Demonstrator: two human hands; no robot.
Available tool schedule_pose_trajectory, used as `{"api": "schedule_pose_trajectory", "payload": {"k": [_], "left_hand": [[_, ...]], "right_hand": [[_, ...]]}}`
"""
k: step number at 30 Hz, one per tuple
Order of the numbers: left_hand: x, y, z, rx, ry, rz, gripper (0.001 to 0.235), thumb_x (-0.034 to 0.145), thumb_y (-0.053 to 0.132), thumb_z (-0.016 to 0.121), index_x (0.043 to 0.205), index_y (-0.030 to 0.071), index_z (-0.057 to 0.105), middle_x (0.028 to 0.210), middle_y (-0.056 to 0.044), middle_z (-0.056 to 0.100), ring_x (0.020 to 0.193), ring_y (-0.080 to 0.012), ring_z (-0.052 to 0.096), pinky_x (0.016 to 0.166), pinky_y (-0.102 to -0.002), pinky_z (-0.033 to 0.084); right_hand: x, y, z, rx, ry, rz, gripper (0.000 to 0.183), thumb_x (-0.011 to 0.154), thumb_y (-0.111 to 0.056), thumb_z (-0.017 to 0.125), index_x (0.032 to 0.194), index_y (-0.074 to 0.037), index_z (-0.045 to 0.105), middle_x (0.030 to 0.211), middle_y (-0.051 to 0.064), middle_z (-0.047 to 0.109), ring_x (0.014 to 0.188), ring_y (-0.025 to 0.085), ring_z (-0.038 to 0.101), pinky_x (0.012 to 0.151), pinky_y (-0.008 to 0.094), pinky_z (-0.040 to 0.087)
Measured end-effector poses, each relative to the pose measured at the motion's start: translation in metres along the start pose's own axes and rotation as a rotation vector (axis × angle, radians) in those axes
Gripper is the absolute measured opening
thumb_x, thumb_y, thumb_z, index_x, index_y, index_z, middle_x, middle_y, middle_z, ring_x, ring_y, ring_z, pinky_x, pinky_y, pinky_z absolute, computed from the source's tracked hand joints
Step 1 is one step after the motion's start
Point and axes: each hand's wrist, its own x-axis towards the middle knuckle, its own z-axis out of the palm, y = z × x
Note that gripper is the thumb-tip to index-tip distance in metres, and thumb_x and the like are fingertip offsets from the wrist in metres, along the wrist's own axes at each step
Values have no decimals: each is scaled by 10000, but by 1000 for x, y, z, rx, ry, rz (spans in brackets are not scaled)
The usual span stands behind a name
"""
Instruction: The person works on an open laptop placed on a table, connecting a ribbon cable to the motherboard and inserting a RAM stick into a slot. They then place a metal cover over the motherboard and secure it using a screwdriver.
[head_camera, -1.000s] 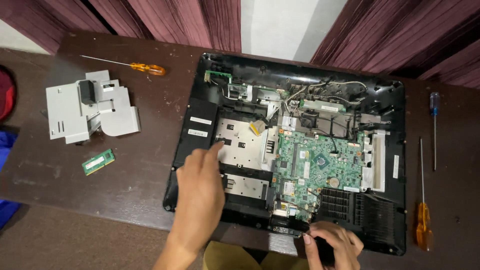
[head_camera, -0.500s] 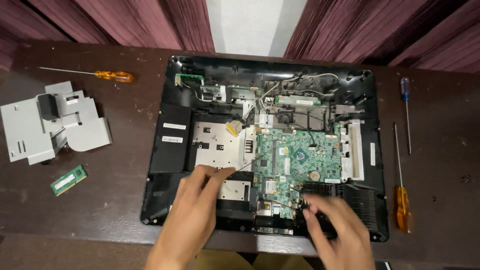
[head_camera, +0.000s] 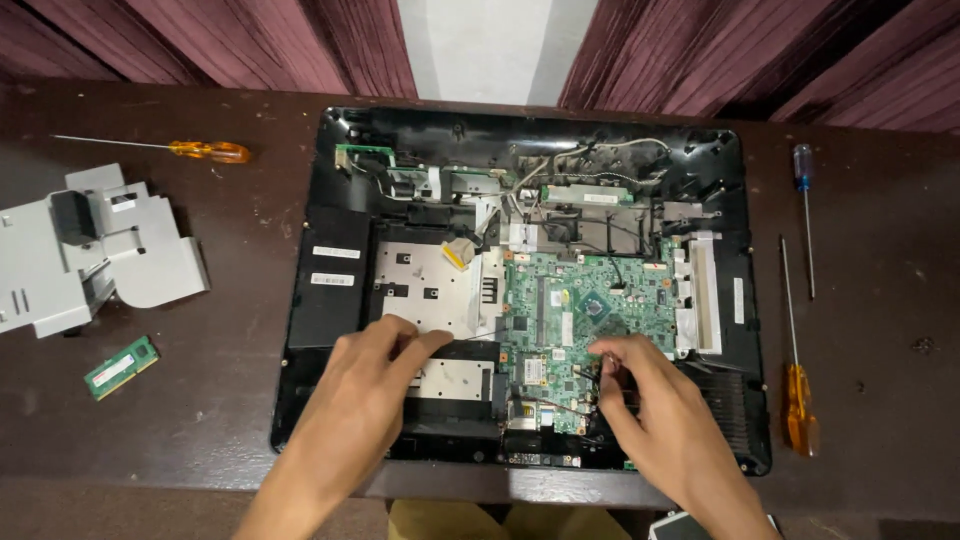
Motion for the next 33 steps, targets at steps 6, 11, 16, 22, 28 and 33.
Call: {"api": "schedule_pose_trajectory", "payload": {"k": [6,11,16,22,28,33], "left_hand": [[-1,-5,8,10,27,40,748,689,-290,551,1329,87,645,1100,-143,586,918,-323,622,760,-425,443],[-1,-7,12,59,48,57,692,721,-218,635,1345,80,629,1105,-154,580,899,-340,625,775,-425,455],[-3,-10,17,86,50,49,653,745,-188,658,1333,96,653,1080,-136,568,889,-315,619,757,-424,450],[-4,-10,19,105,37,43,664,746,-161,625,1348,119,642,1123,-143,570,981,-325,622,797,-444,458],[-3,-6,17,103,58,38,656,757,-167,631,1350,113,654,1090,-133,563,973,-313,622,794,-443,469],[-5,-4,16,101,76,13,692,734,-205,618,1344,120,645,1113,-147,571,992,-308,615,809,-456,470]], "right_hand": [[3,0,4,-102,83,-174,370,974,-331,613,1321,-204,627,974,-5,735,861,156,755,723,351,571],[7,-3,7,-136,58,-219,370,989,-339,586,1334,-214,633,1015,-22,721,854,149,747,725,365,566],[12,-7,9,-158,42,-208,427,971,-376,597,1374,-240,639,1155,-18,743,737,148,772,753,381,613],[12,-6,17,-178,180,-486,304,967,-263,649,1237,-140,715,1127,55,773,827,165,777,838,396,655],[12,-4,23,-170,201,-531,235,955,-249,675,1146,-133,747,1041,13,780,903,184,736,854,390,579],[13,-3,27,-174,229,-529,143,963,-218,668,1052,-137,744,946,-3,753,830,185,698,794,387,538]]}}
